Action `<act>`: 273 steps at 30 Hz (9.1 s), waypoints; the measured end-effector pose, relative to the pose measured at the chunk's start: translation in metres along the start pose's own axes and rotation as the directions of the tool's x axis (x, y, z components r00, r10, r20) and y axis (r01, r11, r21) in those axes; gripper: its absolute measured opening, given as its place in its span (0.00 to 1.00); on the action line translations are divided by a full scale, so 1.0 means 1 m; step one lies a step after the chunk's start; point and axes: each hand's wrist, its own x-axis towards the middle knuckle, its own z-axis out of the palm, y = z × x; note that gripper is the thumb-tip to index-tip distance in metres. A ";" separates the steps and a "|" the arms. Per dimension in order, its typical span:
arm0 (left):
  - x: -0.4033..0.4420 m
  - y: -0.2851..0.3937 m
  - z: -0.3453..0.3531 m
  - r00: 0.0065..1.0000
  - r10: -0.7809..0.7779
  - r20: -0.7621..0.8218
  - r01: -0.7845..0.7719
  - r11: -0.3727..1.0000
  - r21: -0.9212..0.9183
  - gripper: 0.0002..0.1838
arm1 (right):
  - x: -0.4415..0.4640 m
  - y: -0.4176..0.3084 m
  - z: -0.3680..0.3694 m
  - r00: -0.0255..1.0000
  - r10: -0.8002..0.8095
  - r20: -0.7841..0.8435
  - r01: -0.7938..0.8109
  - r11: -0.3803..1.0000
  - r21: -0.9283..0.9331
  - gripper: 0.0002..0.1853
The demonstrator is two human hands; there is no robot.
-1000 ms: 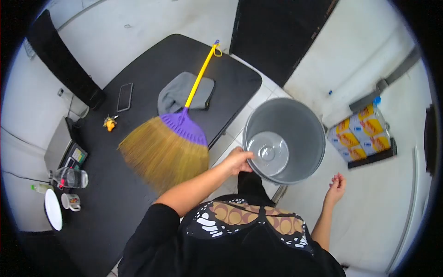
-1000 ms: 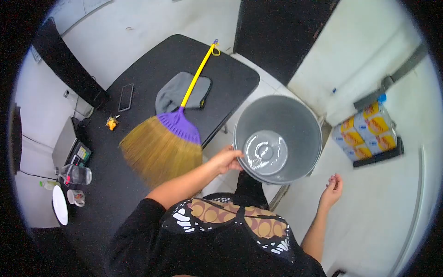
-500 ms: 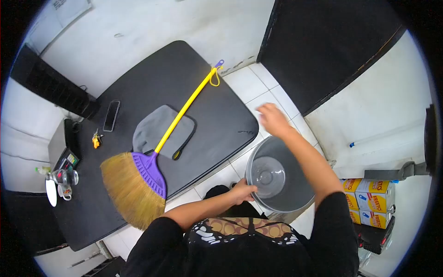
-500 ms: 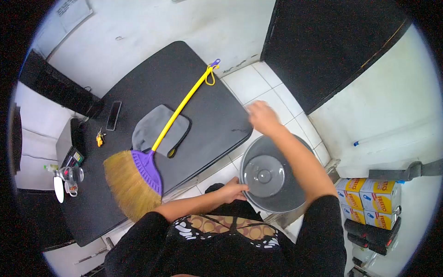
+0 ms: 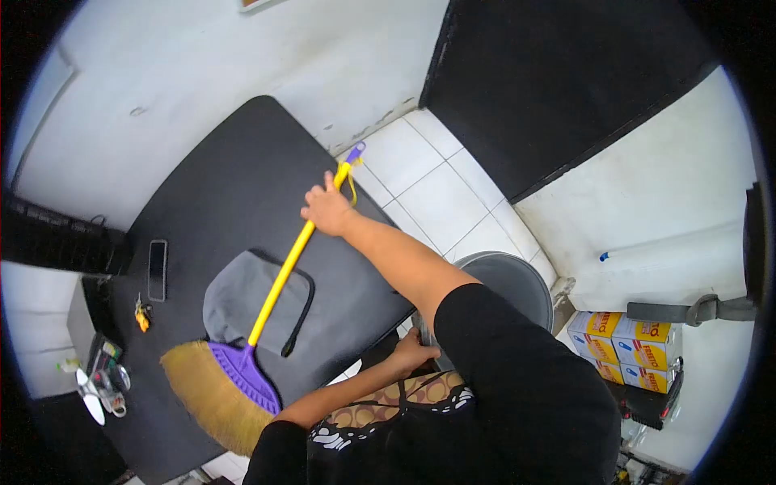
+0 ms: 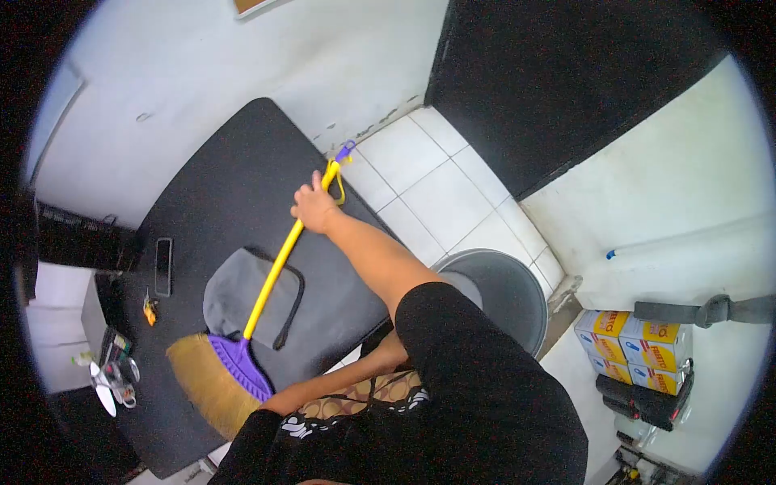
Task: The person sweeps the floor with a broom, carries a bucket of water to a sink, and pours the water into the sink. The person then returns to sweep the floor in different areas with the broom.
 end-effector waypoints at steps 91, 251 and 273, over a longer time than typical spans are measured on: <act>0.468 0.539 -0.020 0.941 -0.311 -0.134 0.321 0.945 0.067 0.09 | -0.398 0.281 0.065 0.012 0.322 0.947 0.696 -0.683 0.223 0.30; 0.519 0.319 0.385 0.795 -0.606 -0.034 0.390 0.469 0.792 0.15 | -0.530 -0.043 0.169 -0.332 -0.118 0.936 0.621 0.720 0.311 0.05; 0.588 0.264 0.409 0.732 -0.681 -0.024 0.376 0.374 0.848 0.11 | -0.469 0.049 -0.045 -0.272 0.010 0.962 0.929 0.264 0.260 0.19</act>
